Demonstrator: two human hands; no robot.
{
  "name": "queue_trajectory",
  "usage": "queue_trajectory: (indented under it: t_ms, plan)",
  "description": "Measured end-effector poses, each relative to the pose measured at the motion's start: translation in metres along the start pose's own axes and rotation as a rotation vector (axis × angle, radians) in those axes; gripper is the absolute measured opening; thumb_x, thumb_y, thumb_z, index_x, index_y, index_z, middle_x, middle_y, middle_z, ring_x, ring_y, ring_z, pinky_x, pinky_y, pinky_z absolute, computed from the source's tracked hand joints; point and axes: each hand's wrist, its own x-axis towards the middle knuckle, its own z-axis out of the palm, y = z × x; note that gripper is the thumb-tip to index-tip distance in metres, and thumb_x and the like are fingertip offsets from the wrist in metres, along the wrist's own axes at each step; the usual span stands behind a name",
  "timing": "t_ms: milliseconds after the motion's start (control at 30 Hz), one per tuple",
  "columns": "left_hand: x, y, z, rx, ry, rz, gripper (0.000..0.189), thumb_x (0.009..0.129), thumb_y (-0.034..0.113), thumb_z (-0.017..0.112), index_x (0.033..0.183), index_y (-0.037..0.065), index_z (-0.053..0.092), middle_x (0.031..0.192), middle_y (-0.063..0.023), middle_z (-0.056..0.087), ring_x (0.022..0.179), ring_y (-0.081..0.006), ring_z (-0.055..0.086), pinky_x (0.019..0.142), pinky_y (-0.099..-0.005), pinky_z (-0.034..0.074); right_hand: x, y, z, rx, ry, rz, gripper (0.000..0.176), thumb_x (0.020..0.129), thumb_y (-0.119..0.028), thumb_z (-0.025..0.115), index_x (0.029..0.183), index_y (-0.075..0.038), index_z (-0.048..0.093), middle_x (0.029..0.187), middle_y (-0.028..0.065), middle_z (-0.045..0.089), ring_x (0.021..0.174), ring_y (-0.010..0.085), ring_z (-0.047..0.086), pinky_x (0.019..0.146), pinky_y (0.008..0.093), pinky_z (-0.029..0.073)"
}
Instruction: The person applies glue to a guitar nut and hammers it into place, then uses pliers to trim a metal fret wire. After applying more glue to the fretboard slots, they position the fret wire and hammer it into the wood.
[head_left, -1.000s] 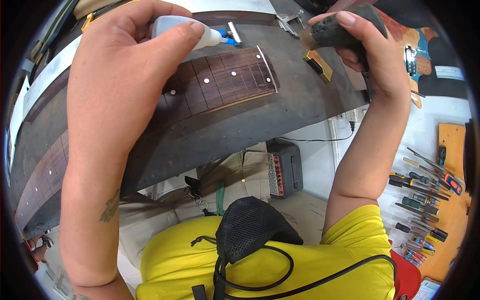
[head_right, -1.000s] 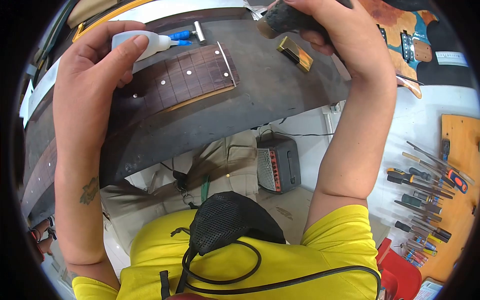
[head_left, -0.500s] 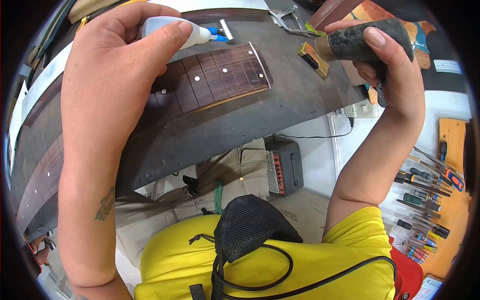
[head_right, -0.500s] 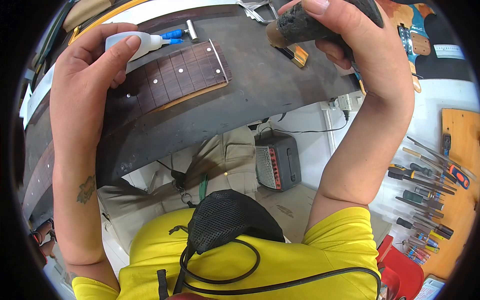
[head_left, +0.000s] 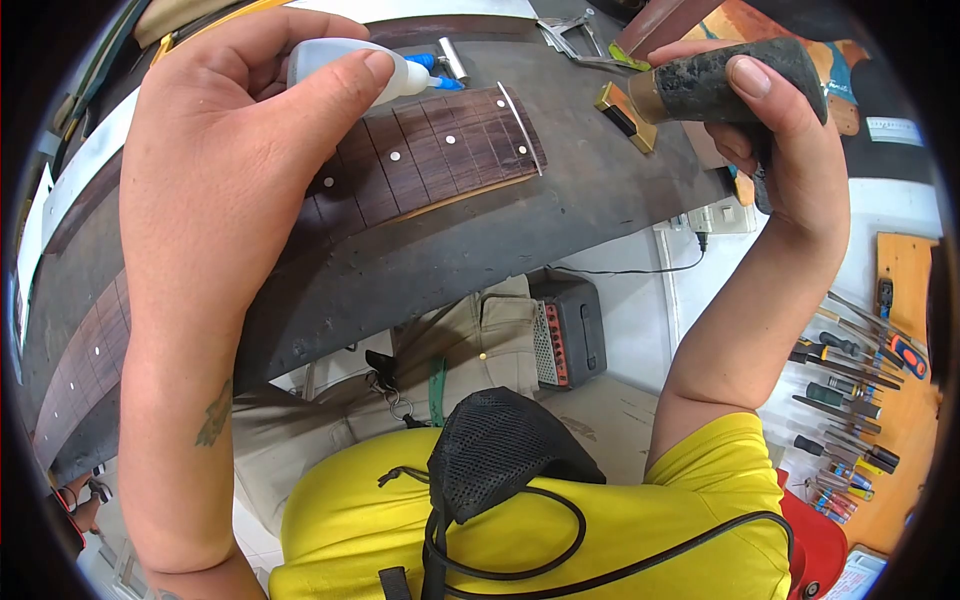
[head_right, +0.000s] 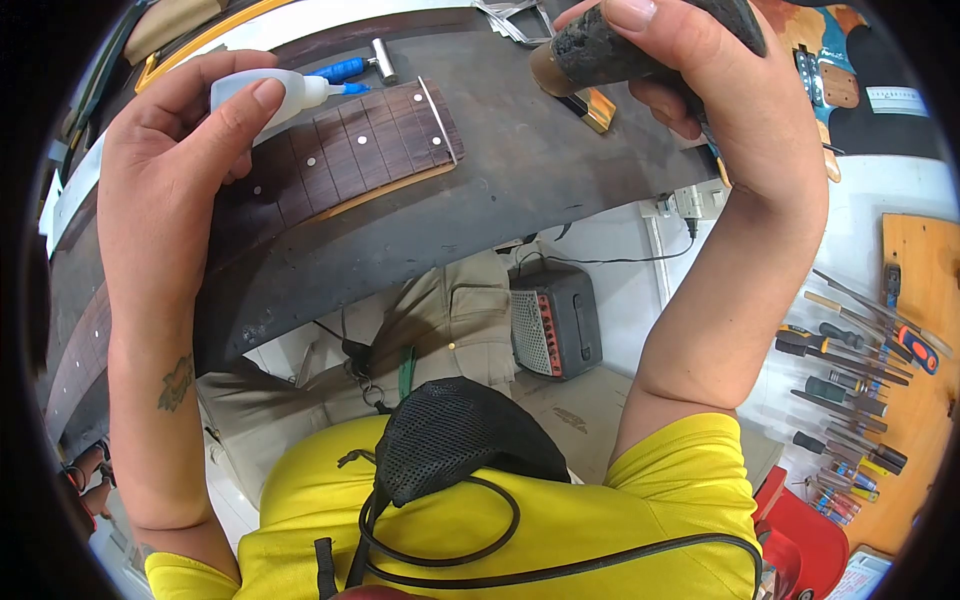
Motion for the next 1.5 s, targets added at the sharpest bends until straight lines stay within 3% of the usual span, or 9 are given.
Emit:
queue_trajectory:
  t_ms: [767, 833, 933, 1333, 1400, 1433, 1500]
  plan:
    - [-0.009, 0.001, 0.002, -0.090, -0.097, 0.017, 0.031, 0.095, 0.023, 0.084, 0.116, 0.001, 0.080, 0.085, 0.0027, 0.068, 0.072, -0.0037, 0.055, 0.064, -0.0205, 0.042, 0.004, -0.005, 0.006, -0.003, -0.030, -0.032, 0.059, 0.096, -0.051, 0.061, 0.115, 0.001, 0.082, 0.054, -0.0062, 0.042, 0.048, 0.0032, 0.032, 0.049, 0.0263, 0.019]
    - [-0.018, -0.006, 0.014, -0.344, 0.005, 0.185, 0.031, 0.095, 0.022, 0.084, 0.116, 0.001, 0.080, 0.085, 0.0027, 0.068, 0.071, -0.0035, 0.056, 0.064, -0.0206, 0.042, 0.004, -0.006, 0.007, -0.005, -0.029, -0.035, 0.059, 0.096, -0.051, 0.061, 0.115, 0.001, 0.081, 0.054, -0.0062, 0.042, 0.047, 0.0032, 0.032, 0.049, 0.0263, 0.019]
    - [-0.007, 0.002, -0.004, -0.116, -0.136, 0.085, 0.031, 0.095, 0.022, 0.084, 0.116, 0.001, 0.080, 0.086, 0.0024, 0.069, 0.071, -0.0032, 0.056, 0.064, -0.0201, 0.042, 0.005, -0.006, 0.007, -0.021, -0.040, -0.051, 0.059, 0.096, -0.051, 0.061, 0.115, 0.001, 0.081, 0.054, -0.0060, 0.042, 0.047, 0.0034, 0.033, 0.049, 0.0263, 0.019]
    - [-0.009, 0.000, -0.004, -0.175, -0.200, 0.111, 0.030, 0.095, 0.022, 0.084, 0.117, 0.001, 0.080, 0.085, 0.0012, 0.072, 0.070, -0.0019, 0.058, 0.063, -0.0170, 0.042, 0.003, -0.005, 0.003, 0.031, -0.044, -0.034, 0.059, 0.095, -0.049, 0.062, 0.117, 0.002, 0.081, 0.055, -0.0050, 0.046, 0.048, 0.0036, 0.034, 0.050, 0.0257, 0.021]
    - [-0.009, 0.001, -0.004, -0.176, -0.212, 0.105, 0.030, 0.095, 0.021, 0.084, 0.117, 0.001, 0.080, 0.086, 0.0009, 0.073, 0.072, -0.0020, 0.059, 0.063, -0.0168, 0.042, 0.004, -0.009, -0.012, 0.365, -0.334, -0.075, 0.033, 0.093, -0.027, 0.079, 0.106, 0.002, 0.074, 0.088, 0.0051, 0.072, 0.065, 0.0102, 0.061, 0.053, 0.0242, 0.044]
    - [-0.010, 0.002, -0.005, -0.177, -0.225, 0.100, 0.030, 0.096, 0.021, 0.084, 0.117, 0.001, 0.079, 0.088, 0.0006, 0.073, 0.073, -0.0021, 0.060, 0.064, -0.0167, 0.043, 0.003, -0.005, -0.008, 0.365, -0.335, -0.075, 0.033, 0.093, -0.027, 0.079, 0.106, 0.002, 0.074, 0.088, 0.0051, 0.072, 0.065, 0.0102, 0.061, 0.053, 0.0242, 0.044]
    - [-0.010, 0.001, -0.003, -0.185, -0.221, 0.099, 0.030, 0.096, 0.021, 0.084, 0.117, 0.001, 0.079, 0.089, 0.0002, 0.074, 0.074, -0.0022, 0.061, 0.064, -0.0169, 0.044, 0.002, -0.007, 0.013, 0.049, -0.021, -0.027, 0.058, 0.096, -0.048, 0.062, 0.117, 0.002, 0.081, 0.057, -0.0044, 0.048, 0.049, 0.0035, 0.035, 0.050, 0.0251, 0.022]
